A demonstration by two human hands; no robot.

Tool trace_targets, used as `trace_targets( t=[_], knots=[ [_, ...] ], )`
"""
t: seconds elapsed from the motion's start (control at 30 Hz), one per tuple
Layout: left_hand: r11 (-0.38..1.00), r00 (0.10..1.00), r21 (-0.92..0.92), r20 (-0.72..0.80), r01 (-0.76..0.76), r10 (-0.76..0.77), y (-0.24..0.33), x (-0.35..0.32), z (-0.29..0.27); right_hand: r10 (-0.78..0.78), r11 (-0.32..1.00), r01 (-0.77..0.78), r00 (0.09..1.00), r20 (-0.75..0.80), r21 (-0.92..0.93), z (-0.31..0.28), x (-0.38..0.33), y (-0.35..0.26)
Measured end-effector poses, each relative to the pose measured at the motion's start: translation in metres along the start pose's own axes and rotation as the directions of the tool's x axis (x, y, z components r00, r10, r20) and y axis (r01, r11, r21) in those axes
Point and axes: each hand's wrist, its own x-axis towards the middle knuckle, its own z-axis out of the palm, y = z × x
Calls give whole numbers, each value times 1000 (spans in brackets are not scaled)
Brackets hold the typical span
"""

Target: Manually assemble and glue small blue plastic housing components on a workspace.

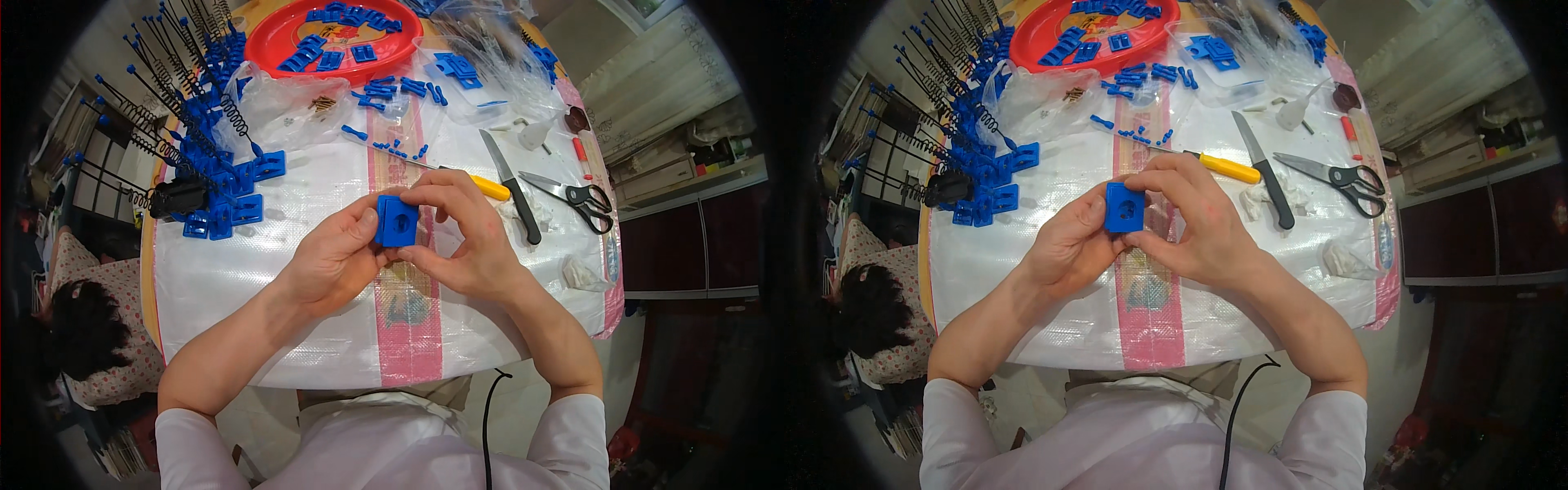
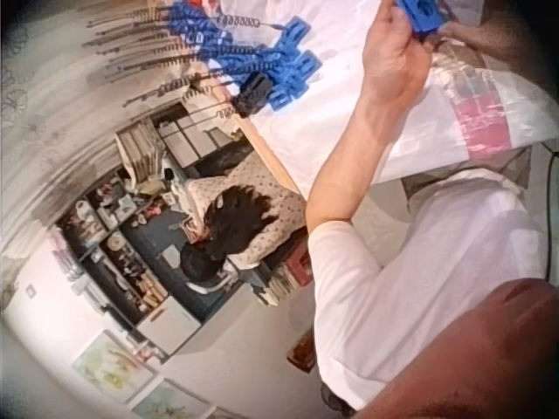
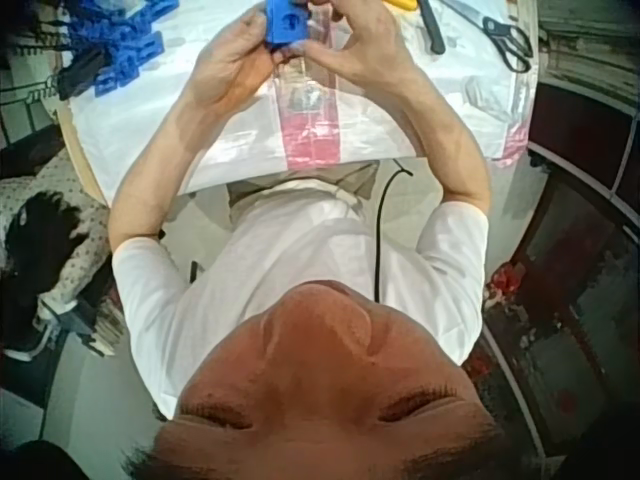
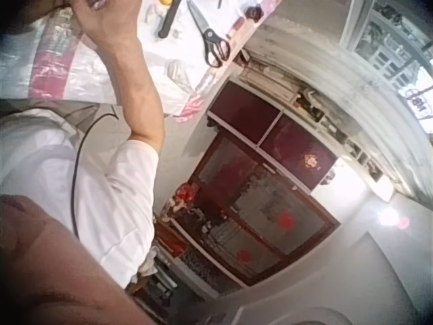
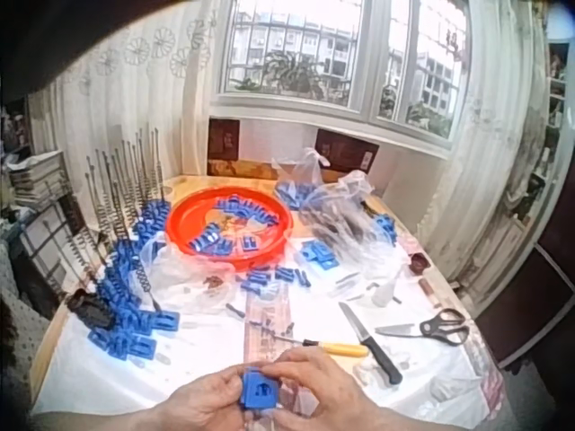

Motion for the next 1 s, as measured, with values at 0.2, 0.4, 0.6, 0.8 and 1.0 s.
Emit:
trace_targets(
  t=[0.2, 0.4, 0.6, 0.8, 1.0],
  knots=[
    [996, 995, 55, 71, 71, -75, 8, 0, 4, 41, 998, -44, 998, 39, 54, -6, -2, -2],
    [992, 989, 33, 76, 123, -125, 8, -2, -2, -18, 1000, 17, 998, 54, 19, -7, -3, -2],
    [989, 982, 76, 129, 130, -139, 8, -3, -4, 19, 998, -26, 994, 106, 61, -14, -2, -6],
    [978, 970, 7, 124, 208, -207, 8, -2, -4, 41, 996, -52, 986, 161, 67, -18, -1, -12],
    [968, 959, -99, 188, 232, -211, 4, 1, -5, 70, 993, -79, 992, 106, 86, -17, 1, -16]
  ],
)
